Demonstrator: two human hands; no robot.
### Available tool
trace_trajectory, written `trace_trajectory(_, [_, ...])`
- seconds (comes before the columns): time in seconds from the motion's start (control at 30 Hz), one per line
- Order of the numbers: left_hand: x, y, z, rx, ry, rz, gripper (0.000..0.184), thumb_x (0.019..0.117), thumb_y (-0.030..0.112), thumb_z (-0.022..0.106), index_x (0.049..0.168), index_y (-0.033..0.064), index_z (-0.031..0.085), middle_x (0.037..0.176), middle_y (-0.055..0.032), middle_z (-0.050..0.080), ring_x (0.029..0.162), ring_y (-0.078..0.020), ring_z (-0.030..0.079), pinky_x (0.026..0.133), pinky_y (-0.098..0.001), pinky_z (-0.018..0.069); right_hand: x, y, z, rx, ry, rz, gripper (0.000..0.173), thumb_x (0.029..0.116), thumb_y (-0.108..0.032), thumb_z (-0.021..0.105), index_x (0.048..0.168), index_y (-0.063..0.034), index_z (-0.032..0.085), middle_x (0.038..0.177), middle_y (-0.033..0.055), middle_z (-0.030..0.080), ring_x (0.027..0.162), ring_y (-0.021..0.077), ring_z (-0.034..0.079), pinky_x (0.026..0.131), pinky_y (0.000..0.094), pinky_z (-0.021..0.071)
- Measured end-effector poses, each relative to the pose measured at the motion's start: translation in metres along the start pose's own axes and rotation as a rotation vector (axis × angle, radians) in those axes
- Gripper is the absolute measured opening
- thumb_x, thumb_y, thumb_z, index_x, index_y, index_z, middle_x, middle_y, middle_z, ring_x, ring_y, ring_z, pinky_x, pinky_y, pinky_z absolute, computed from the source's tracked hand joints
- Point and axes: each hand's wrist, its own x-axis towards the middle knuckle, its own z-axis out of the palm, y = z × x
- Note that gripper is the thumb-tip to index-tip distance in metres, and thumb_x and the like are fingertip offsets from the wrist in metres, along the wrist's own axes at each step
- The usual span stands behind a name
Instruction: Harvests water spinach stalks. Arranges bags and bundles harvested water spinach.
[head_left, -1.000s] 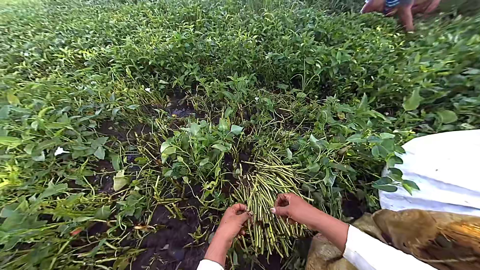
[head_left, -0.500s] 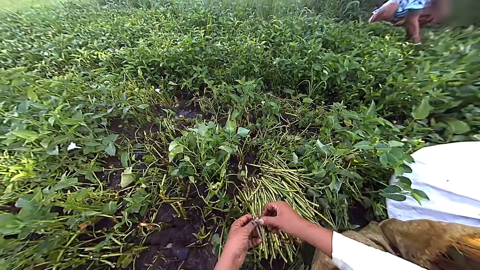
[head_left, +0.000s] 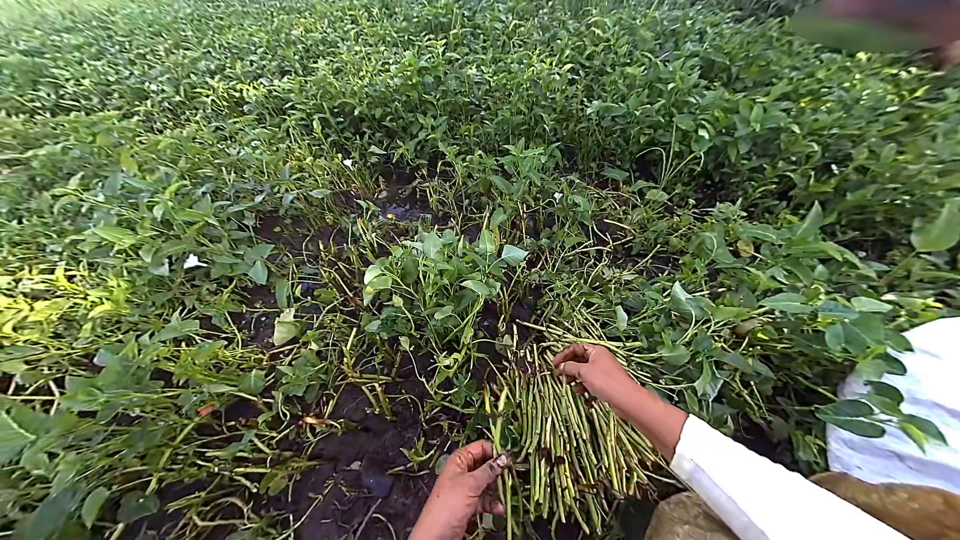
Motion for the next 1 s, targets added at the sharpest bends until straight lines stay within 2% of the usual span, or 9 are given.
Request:
trace_trajectory(0.1, [-0.001,0.002,-0.021,-0.019,0.025,0.030,0.008,0.1025,0.008,0.058,0.102,0.0050,0.065,0.091,-0.0055,0.067,0.071,-0.0145,0.066,0.059,-0.0303,0.0588,-0.006,0.004,-0.028,0.035,0.034,-0.019,0.013,0.1002,0.002,0.059,0.112,-0.0003,0.065,0.095,0.0093,0.072,0.077,0.0159,0.068,0.070,0.0313,0.0566])
trace_trajectory(0.2, [0.002,0.008,-0.023,-0.074,0.056,0.064,0.009,0.1041,0.007,0.055,0.103,0.0054,0.064,0.092,-0.0054,0.067,0.071,-0.0133,0.066,0.058,-0.0276,0.0579,-0.015,-0.001,-0.048,-0.135,-0.107,-0.050,0.026,0.1013,-0.001,0.060,0.126,-0.0038,0.052,0.100,0.0104,0.072,0.082,0.0146,0.068,0.073,0.0304,0.0534])
trace_trajectory(0.23, [0.004,0.011,-0.020,-0.080,0.064,0.079,0.009,0.1042,0.008,0.055,0.103,0.0052,0.064,0.093,-0.0059,0.068,0.072,-0.0133,0.067,0.058,-0.0271,0.0578,-0.018,-0.003,-0.051,-0.177,-0.157,-0.072,0.028,0.1015,-0.001,0.060,0.128,-0.0034,0.052,0.100,0.0102,0.072,0.084,0.0144,0.069,0.075,0.0303,0.0541])
trace_trajectory(0.33, [0.011,0.017,-0.013,-0.078,0.067,0.140,0.011,0.1045,0.008,0.054,0.104,0.0042,0.064,0.100,-0.0079,0.069,0.075,-0.0138,0.067,0.058,-0.0256,0.0554,-0.028,-0.016,-0.056,-0.271,-0.236,-0.154,0.023,0.1022,-0.002,0.059,0.125,-0.0015,0.059,0.104,0.0095,0.073,0.094,0.0162,0.071,0.088,0.0342,0.0572])
trace_trajectory(0.4, [0.014,0.019,-0.011,-0.075,0.062,0.184,0.012,0.1047,0.007,0.053,0.105,0.0037,0.065,0.104,-0.0092,0.071,0.078,-0.0139,0.068,0.058,-0.0248,0.0544,-0.033,-0.026,-0.060,-0.348,-0.252,-0.203,0.021,0.1030,-0.004,0.058,0.124,-0.0029,0.062,0.106,0.0082,0.074,0.098,0.0161,0.071,0.092,0.0356,0.0565])
trace_trajectory(0.57, [0.015,0.024,-0.012,-0.061,0.077,0.274,0.013,0.1036,0.007,0.054,0.106,0.0040,0.066,0.110,-0.0096,0.073,0.086,-0.0142,0.069,0.058,-0.0237,0.0530,-0.046,-0.045,-0.072,-0.364,-0.328,-0.311,0.019,0.1026,-0.001,0.058,0.120,-0.0035,0.066,0.106,0.0057,0.074,0.099,0.0147,0.072,0.093,0.0333,0.0581])
trace_trajectory(0.67, [0.014,0.025,-0.015,-0.036,0.069,0.291,0.016,0.1041,0.007,0.053,0.109,0.0048,0.068,0.111,-0.0084,0.073,0.085,-0.0130,0.069,0.058,-0.0231,0.0515,-0.049,-0.049,-0.075,-0.305,-0.429,-0.333,0.018,0.1022,0.000,0.057,0.118,-0.0037,0.066,0.105,0.0057,0.075,0.097,0.0151,0.073,0.092,0.0316,0.0589])
trace_trajectory(0.83, [0.008,0.028,-0.010,-0.032,-0.041,0.262,0.018,0.1036,0.009,0.054,0.112,0.0044,0.069,0.107,-0.0085,0.074,0.083,-0.0117,0.069,0.060,-0.0224,0.0527,-0.044,-0.049,-0.067,-0.298,-0.678,-0.327,0.020,0.1038,-0.001,0.053,0.119,-0.0031,0.065,0.107,0.0068,0.074,0.100,0.0164,0.072,0.094,0.0321,0.0582])
trace_trajectory(1.0, [0.002,0.031,-0.003,-0.030,-0.191,0.202,0.019,0.1040,0.011,0.053,0.113,0.0059,0.069,0.104,-0.0066,0.075,0.084,-0.0102,0.070,0.062,-0.0217,0.0532,-0.039,-0.048,-0.054,-0.285,-0.777,-0.302,0.020,0.1047,-0.001,0.051,0.120,-0.0030,0.063,0.108,0.0048,0.073,0.101,0.0134,0.071,0.094,0.0301,0.0577])
